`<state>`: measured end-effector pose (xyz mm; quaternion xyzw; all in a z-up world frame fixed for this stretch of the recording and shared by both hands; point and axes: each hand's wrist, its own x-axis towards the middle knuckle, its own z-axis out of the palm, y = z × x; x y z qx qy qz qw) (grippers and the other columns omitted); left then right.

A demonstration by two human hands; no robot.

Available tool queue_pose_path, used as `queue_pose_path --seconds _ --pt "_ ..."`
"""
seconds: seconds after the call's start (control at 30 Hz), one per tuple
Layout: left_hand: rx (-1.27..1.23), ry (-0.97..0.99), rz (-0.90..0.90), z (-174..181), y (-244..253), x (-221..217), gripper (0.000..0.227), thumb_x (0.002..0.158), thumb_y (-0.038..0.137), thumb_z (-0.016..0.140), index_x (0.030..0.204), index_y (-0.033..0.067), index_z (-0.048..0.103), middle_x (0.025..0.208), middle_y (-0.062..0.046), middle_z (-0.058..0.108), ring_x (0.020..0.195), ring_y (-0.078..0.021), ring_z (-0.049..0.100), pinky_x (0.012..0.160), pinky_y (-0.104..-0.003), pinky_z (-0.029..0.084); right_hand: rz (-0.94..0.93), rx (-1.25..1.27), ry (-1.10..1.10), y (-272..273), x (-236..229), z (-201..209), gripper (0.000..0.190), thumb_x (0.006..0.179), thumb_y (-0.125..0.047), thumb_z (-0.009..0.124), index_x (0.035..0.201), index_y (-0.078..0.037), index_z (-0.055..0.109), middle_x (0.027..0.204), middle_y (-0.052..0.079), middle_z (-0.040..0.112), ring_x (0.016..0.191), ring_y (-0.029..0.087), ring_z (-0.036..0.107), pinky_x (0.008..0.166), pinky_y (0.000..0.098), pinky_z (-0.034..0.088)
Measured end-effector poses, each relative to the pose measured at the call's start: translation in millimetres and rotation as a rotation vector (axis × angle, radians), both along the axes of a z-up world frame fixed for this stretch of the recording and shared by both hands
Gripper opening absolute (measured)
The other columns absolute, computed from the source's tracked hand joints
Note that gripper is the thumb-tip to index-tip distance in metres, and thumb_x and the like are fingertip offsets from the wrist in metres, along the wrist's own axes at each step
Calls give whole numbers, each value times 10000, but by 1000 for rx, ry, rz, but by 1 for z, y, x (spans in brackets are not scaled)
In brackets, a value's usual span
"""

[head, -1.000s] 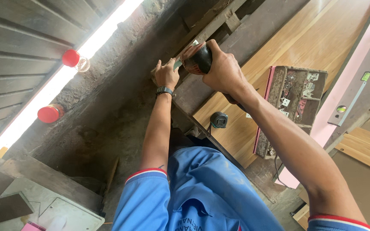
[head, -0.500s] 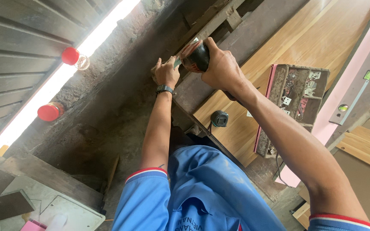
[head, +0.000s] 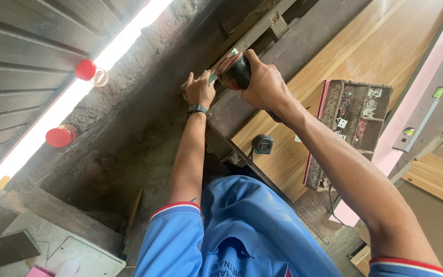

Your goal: The person attaches hardware to a wooden panel by retrieving metal components from a divided box and securing them using a power drill.

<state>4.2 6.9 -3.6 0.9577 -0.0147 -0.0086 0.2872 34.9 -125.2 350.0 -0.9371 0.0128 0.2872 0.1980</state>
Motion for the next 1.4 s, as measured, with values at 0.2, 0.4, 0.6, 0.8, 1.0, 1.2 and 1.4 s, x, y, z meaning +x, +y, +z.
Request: queue_pose_path --seconds 0.2,0.4,0.6,0.8,1.0,1.2,1.4 --pt "34 -30 -3 1 0 0 400 798 134 807 1188 125 715 973 -149 796 875 -277 761 1167 -485 391 -2 36 25 -2 0 -2 565 728 -79 622 1261 -136 442 835 219 656 711 447 604 562 543 459" --pt "-18 44 24 -14 -1 -2 364 913 215 728 1265 128 704 1211 -112 760 1021 -296 769 1225 -479 313 -71 26 -8 -3 -4 -12 663 734 -146 735 1346 -204 485 1024 315 693 1013 561 683 863 637 553" --pt "-22 42 34 -23 -1 -2 369 901 215 741 1259 132 710 1225 -115 752 1028 -293 767 1234 -470 302 -95 -1 14 4 -4 -6 682 748 -184 758 1370 -249 484 1048 295 700 1024 543 689 877 612 565" --pt "-28 77 50 -25 -1 -4 362 922 228 732 1272 141 709 1235 -97 751 1059 -273 759 1236 -460 287 -83 79 -8 1 -5 -5 657 738 -142 757 1345 -190 510 1039 330 696 1016 571 683 858 637 553" --pt "-41 55 53 -22 -1 -2 357 916 208 738 1261 121 710 1215 -132 753 1035 -311 763 1241 -460 291 -70 41 -21 -4 -5 -12 653 754 -178 759 1353 -223 500 1055 310 702 1030 553 681 882 628 552" --pt "-24 52 50 -21 0 -2 354 915 222 736 1259 139 714 1209 -104 760 1042 -281 764 1230 -456 304 -52 59 -56 -7 -9 -13 657 736 -126 741 1345 -192 502 1020 324 696 1002 568 683 856 651 543" --pt "-15 24 45 -31 0 -1 383 892 221 749 1265 139 714 1202 -107 761 1016 -287 769 1231 -454 319 -66 54 -53 -4 -11 -7 677 704 -116 725 1340 -197 510 1002 312 705 982 568 690 859 634 556"
